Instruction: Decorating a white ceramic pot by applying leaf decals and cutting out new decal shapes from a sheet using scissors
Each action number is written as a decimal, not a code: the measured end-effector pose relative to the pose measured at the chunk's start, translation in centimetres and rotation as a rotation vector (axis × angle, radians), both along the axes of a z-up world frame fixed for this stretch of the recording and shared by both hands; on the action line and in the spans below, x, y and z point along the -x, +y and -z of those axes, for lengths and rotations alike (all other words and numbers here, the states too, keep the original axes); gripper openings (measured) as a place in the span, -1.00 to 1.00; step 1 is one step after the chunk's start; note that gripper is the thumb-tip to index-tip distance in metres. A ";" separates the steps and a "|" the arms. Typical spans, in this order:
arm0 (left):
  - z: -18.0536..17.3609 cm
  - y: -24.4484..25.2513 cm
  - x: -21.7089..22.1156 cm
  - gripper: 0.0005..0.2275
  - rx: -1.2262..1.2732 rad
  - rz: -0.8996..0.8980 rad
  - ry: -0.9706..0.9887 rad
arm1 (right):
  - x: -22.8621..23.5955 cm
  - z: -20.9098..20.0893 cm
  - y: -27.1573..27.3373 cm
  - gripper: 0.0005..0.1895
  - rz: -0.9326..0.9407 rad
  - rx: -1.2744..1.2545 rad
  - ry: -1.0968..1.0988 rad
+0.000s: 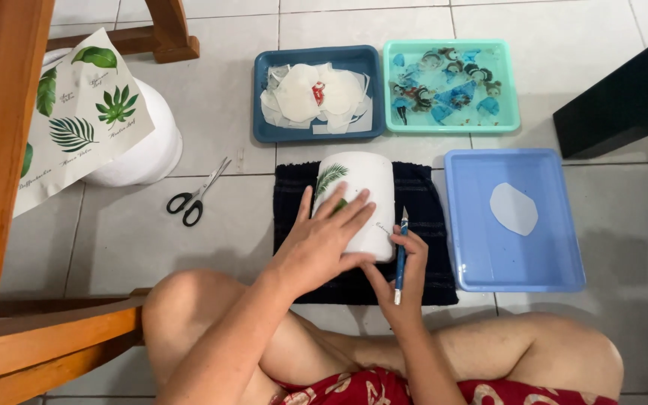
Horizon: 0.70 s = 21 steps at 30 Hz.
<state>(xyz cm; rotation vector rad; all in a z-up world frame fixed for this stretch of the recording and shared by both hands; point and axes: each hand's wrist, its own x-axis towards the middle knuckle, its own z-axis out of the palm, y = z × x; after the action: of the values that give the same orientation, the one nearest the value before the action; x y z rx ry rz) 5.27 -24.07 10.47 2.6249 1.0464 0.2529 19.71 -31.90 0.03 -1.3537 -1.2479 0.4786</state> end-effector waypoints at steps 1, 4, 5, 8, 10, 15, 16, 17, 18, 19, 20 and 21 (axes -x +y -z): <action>0.2 -0.1 -0.1 -0.42 -0.002 0.002 -0.004 | -0.2 0.1 0.0 -0.45 0.002 -0.002 -0.004; 1.2 -0.5 -0.2 -0.42 -0.251 0.126 -0.022 | -0.7 0.6 -0.1 -0.46 0.024 0.010 0.042; 1.7 -0.6 -0.3 -0.46 -0.337 0.148 -0.041 | -0.8 0.6 -0.1 -0.45 0.029 0.042 0.061; 3.0 -0.7 -0.5 -0.60 -0.502 0.173 -0.111 | -0.9 1.1 -0.2 -0.42 0.035 0.061 0.074; 3.6 -0.5 -0.6 -0.67 -0.582 0.178 -0.165 | -0.9 1.1 -0.2 -0.41 0.036 0.050 0.065; 4.6 -0.5 -0.8 -0.76 -0.673 0.177 -0.275 | -1.0 1.4 0.0 -0.39 0.049 0.062 0.050; 4.3 -0.6 -0.9 -0.76 -0.673 0.179 -0.274 | -1.0 1.2 -0.1 -0.39 0.051 0.062 0.052; 4.0 -0.7 -1.0 -0.80 -0.670 0.167 -0.310 | -0.9 0.9 -0.2 -0.41 0.056 0.066 0.038; 3.7 -0.8 -1.1 -0.84 -0.670 0.155 -0.347 | -0.9 0.7 -0.2 -0.43 0.061 0.067 0.023; 3.7 -0.7 -1.3 -0.84 -0.672 0.157 -0.347 | -0.9 0.5 -0.2 -0.43 0.062 0.065 0.024; 3.8 -0.7 -1.4 -0.85 -0.593 0.106 -0.385 | -0.8 0.3 -0.2 -0.43 0.058 0.067 0.049; 3.8 -0.7 -1.5 -0.86 -0.513 0.055 -0.422 | -0.7 0.1 -0.3 -0.44 0.054 0.069 0.073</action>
<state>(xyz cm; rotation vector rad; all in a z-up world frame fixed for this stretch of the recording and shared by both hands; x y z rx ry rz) 6.73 -24.78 6.67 2.8247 0.8413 1.1391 20.43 -32.16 -0.08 -1.4118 -1.1412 0.5330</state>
